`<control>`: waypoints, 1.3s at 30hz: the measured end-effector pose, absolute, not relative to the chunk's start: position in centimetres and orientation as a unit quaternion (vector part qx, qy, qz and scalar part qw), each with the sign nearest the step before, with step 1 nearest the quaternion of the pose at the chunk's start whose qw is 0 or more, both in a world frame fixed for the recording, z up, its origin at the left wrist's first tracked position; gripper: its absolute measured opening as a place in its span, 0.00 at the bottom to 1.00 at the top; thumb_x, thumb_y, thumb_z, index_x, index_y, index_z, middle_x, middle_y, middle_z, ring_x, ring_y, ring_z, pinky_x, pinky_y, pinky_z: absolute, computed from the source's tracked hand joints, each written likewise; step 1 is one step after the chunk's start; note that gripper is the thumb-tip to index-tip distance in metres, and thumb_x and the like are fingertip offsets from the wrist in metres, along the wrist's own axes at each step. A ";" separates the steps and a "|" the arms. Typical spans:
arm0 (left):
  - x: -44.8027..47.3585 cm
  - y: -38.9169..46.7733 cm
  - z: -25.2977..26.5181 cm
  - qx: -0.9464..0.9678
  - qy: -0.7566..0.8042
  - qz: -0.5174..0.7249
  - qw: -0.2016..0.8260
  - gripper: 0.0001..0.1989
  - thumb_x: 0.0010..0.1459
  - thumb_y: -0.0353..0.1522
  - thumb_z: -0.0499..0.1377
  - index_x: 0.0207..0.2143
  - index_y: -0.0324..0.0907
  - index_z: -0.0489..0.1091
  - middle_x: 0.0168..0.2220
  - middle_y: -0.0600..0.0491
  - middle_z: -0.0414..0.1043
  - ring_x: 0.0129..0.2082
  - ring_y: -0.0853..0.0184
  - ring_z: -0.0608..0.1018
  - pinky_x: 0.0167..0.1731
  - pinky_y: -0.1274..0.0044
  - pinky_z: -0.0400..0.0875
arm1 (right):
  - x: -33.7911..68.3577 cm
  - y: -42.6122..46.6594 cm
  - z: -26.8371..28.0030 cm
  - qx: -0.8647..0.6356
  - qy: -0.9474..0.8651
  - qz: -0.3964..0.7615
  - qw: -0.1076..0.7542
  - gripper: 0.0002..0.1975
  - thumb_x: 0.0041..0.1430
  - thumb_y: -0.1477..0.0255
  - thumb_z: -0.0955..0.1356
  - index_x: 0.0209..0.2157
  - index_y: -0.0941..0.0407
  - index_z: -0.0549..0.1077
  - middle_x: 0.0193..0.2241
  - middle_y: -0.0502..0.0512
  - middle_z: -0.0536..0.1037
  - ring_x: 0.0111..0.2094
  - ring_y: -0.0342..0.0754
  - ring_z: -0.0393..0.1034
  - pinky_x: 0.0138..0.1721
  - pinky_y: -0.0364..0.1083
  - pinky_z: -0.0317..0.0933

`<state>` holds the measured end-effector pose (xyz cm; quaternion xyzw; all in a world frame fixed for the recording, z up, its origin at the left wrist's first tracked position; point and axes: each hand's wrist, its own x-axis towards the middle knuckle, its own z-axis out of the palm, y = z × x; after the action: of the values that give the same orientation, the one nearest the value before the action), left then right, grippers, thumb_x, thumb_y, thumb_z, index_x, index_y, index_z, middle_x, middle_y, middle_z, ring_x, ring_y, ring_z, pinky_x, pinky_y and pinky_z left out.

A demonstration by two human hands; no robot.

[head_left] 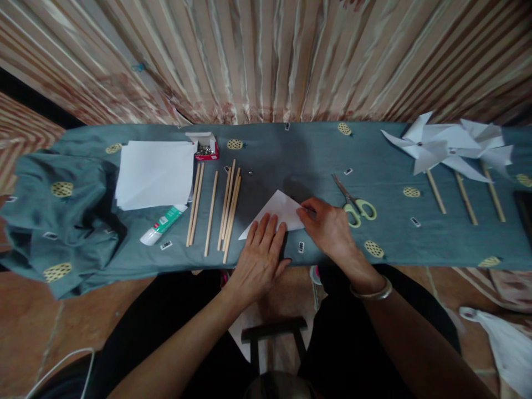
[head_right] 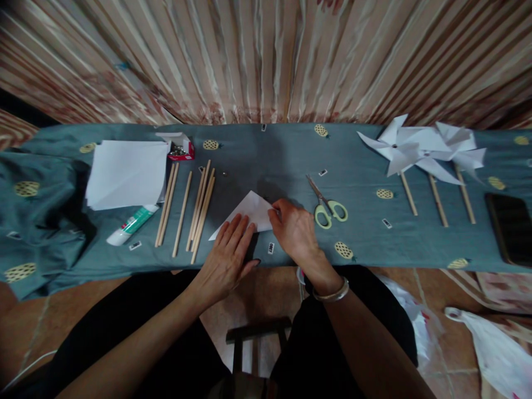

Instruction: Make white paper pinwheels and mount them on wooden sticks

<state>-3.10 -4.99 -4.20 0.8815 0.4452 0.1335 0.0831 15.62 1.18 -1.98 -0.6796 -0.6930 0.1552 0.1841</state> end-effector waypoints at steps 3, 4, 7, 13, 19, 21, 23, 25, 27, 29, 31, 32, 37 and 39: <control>-3.1 -5.0 -4.4 0.880 0.446 0.142 0.084 0.37 0.66 0.42 0.53 0.68 0.28 0.46 0.68 0.29 0.54 0.70 0.45 0.53 0.65 0.53 0.57 | 15.7 0.9 -2.1 -0.665 -0.709 0.138 0.191 0.13 0.64 0.67 0.63 0.39 0.57 0.78 0.34 0.60 0.83 0.34 0.55 0.77 0.35 0.49 0.65; -3.2 -5.0 -4.4 0.880 0.446 0.142 0.084 0.37 0.66 0.42 0.54 0.68 0.28 0.46 0.68 0.29 0.54 0.71 0.45 0.53 0.65 0.53 0.57 | 15.8 0.8 -2.1 -0.658 -0.715 0.130 0.196 0.14 0.65 0.67 0.63 0.41 0.58 0.77 0.35 0.60 0.83 0.36 0.56 0.77 0.37 0.50 0.66; -3.2 -5.0 -4.6 0.880 0.446 0.143 0.085 0.38 0.66 0.42 0.54 0.69 0.30 0.44 0.68 0.30 0.54 0.71 0.46 0.52 0.65 0.52 0.56 | 16.2 0.3 -2.0 -0.635 -0.734 0.109 0.214 0.15 0.66 0.66 0.62 0.46 0.58 0.75 0.40 0.62 0.82 0.43 0.57 0.76 0.44 0.53 0.68; -3.2 -5.0 -4.6 0.884 0.440 0.133 0.082 0.36 0.66 0.43 0.54 0.67 0.29 0.48 0.68 0.29 0.54 0.71 0.44 0.52 0.65 0.52 0.56 | 16.3 -1.2 -2.6 -0.601 -0.748 0.100 0.265 0.29 0.64 0.55 0.65 0.58 0.62 0.68 0.55 0.69 0.74 0.57 0.62 0.68 0.58 0.59 0.62; -3.2 -5.0 -4.5 0.884 0.442 0.124 0.089 0.35 0.66 0.42 0.53 0.67 0.29 0.50 0.68 0.29 0.53 0.71 0.45 0.50 0.65 0.51 0.55 | 15.4 -1.7 -3.5 -0.627 -0.724 0.115 0.265 0.32 0.62 0.55 0.66 0.60 0.62 0.65 0.61 0.72 0.68 0.63 0.64 0.61 0.60 0.63 0.59; -3.2 -5.0 -4.5 0.883 0.443 0.123 0.091 0.34 0.66 0.42 0.53 0.66 0.29 0.51 0.68 0.29 0.52 0.71 0.45 0.50 0.65 0.50 0.55 | 15.2 -1.6 -3.6 -0.634 -0.720 0.116 0.259 0.32 0.62 0.56 0.66 0.60 0.62 0.64 0.62 0.72 0.67 0.63 0.64 0.60 0.60 0.63 0.58; -3.2 -5.0 -4.5 0.885 0.441 0.123 0.086 0.34 0.66 0.42 0.54 0.66 0.28 0.52 0.68 0.28 0.53 0.71 0.43 0.51 0.65 0.51 0.56 | 15.0 -1.7 -3.6 -0.637 -0.720 0.109 0.255 0.31 0.61 0.56 0.66 0.60 0.61 0.64 0.62 0.72 0.67 0.63 0.64 0.60 0.60 0.63 0.57; -3.2 -5.0 -4.5 0.886 0.440 0.122 0.078 0.34 0.66 0.42 0.54 0.65 0.28 0.54 0.68 0.28 0.53 0.70 0.43 0.53 0.65 0.51 0.56 | 15.0 -1.7 -3.8 -0.635 -0.724 0.101 0.250 0.31 0.62 0.57 0.66 0.60 0.60 0.64 0.62 0.71 0.66 0.63 0.64 0.60 0.61 0.63 0.56; -3.2 -5.0 -4.5 0.887 0.439 0.121 0.075 0.33 0.66 0.42 0.54 0.65 0.28 0.54 0.68 0.29 0.54 0.70 0.43 0.53 0.65 0.51 0.57 | 15.0 -1.8 -4.0 -0.632 -0.728 0.095 0.246 0.31 0.62 0.57 0.66 0.61 0.61 0.63 0.62 0.72 0.66 0.63 0.64 0.60 0.61 0.63 0.56; -3.2 -5.0 -4.4 0.888 0.438 0.118 0.077 0.34 0.66 0.43 0.53 0.65 0.28 0.54 0.68 0.29 0.53 0.70 0.43 0.52 0.65 0.51 0.56 | 15.1 -1.9 -4.3 -0.629 -0.732 0.089 0.247 0.31 0.63 0.57 0.65 0.61 0.61 0.63 0.63 0.72 0.66 0.63 0.64 0.60 0.61 0.63 0.55; -3.3 -5.0 -4.4 0.890 0.435 0.114 0.077 0.34 0.66 0.43 0.53 0.65 0.27 0.54 0.68 0.28 0.53 0.70 0.43 0.52 0.65 0.52 0.56 | 15.3 -2.0 -4.5 -0.623 -0.736 0.084 0.250 0.31 0.64 0.57 0.64 0.61 0.61 0.63 0.63 0.72 0.65 0.63 0.64 0.60 0.61 0.63 0.56; -3.4 -4.9 -4.4 0.891 0.434 0.111 0.077 0.34 0.66 0.43 0.53 0.65 0.27 0.54 0.68 0.28 0.53 0.71 0.43 0.52 0.65 0.52 0.55 | 15.5 -2.1 -4.7 -0.620 -0.739 0.083 0.251 0.31 0.64 0.56 0.64 0.61 0.61 0.62 0.63 0.71 0.65 0.63 0.63 0.60 0.61 0.63 0.56; -3.4 -4.9 -4.4 0.893 0.429 0.109 0.076 0.35 0.66 0.45 0.52 0.66 0.28 0.54 0.68 0.29 0.52 0.71 0.44 0.51 0.65 0.53 0.55 | 17.0 -2.3 -4.8 -0.620 -0.741 0.087 0.243 0.30 0.66 0.57 0.62 0.63 0.59 0.60 0.64 0.70 0.63 0.65 0.63 0.58 0.61 0.64 0.57; -3.4 -4.9 -4.4 0.895 0.427 0.110 0.071 0.36 0.66 0.45 0.53 0.66 0.27 0.53 0.68 0.28 0.52 0.70 0.43 0.52 0.65 0.53 0.55 | 17.7 -2.4 -4.8 -0.625 -0.739 0.085 0.238 0.29 0.66 0.58 0.62 0.63 0.59 0.60 0.64 0.70 0.63 0.65 0.64 0.58 0.61 0.65 0.57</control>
<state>-3.45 -4.90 -4.37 0.8947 0.4271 0.1097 0.0714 17.72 -2.35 -4.76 -0.6250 -0.7386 0.0850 0.2380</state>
